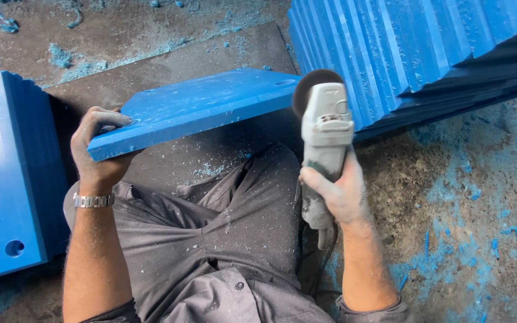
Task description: Smoothing the edges of blue plastic panels using a handheld angle grinder while sitting on a workshop floor.
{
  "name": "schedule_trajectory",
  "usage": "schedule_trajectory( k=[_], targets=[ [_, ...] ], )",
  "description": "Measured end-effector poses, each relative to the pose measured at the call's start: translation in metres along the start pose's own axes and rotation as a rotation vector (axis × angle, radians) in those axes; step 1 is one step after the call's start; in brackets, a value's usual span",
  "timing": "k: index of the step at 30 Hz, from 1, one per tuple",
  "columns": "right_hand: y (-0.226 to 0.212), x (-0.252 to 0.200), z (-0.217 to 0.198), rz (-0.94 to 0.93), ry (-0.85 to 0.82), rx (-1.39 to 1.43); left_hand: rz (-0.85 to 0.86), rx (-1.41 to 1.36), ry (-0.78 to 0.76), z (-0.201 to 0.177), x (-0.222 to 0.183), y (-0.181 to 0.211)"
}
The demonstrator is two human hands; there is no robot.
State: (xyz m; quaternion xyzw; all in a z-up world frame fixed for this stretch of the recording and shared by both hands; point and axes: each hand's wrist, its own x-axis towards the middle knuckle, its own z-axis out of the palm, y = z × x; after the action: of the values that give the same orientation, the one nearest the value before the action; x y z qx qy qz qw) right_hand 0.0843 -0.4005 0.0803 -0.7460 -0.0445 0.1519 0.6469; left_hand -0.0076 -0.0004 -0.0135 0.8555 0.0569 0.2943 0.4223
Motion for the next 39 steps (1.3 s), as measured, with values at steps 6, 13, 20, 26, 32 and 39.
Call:
schedule_trajectory(
  k=[6, 13, 20, 26, 32, 39],
  targets=[
    [-0.004, -0.017, 0.08, -0.123, -0.224, -0.314, -0.011, -0.042, 0.023, 0.001, 0.004, 0.005],
    [-0.009, -0.018, 0.064, -0.028, -0.156, -0.064, -0.007, -0.092, 0.033, 0.003, 0.015, 0.01],
    [-0.013, -0.021, 0.069, 0.015, -0.102, 0.003, -0.001, -0.19, 0.049, 0.011, 0.012, 0.001],
    [-0.024, -0.034, 0.138, -0.106, -0.343, -0.319, 0.034, -0.281, 0.084, 0.014, 0.011, 0.0],
    [-0.021, -0.032, 0.118, -0.106, -0.303, -0.255, 0.061, -0.309, 0.11, 0.01, 0.02, 0.004],
    [-0.029, -0.034, 0.127, 0.005, -0.18, -0.172, 0.051, -0.403, 0.073, 0.019, 0.016, -0.009]
  ],
)
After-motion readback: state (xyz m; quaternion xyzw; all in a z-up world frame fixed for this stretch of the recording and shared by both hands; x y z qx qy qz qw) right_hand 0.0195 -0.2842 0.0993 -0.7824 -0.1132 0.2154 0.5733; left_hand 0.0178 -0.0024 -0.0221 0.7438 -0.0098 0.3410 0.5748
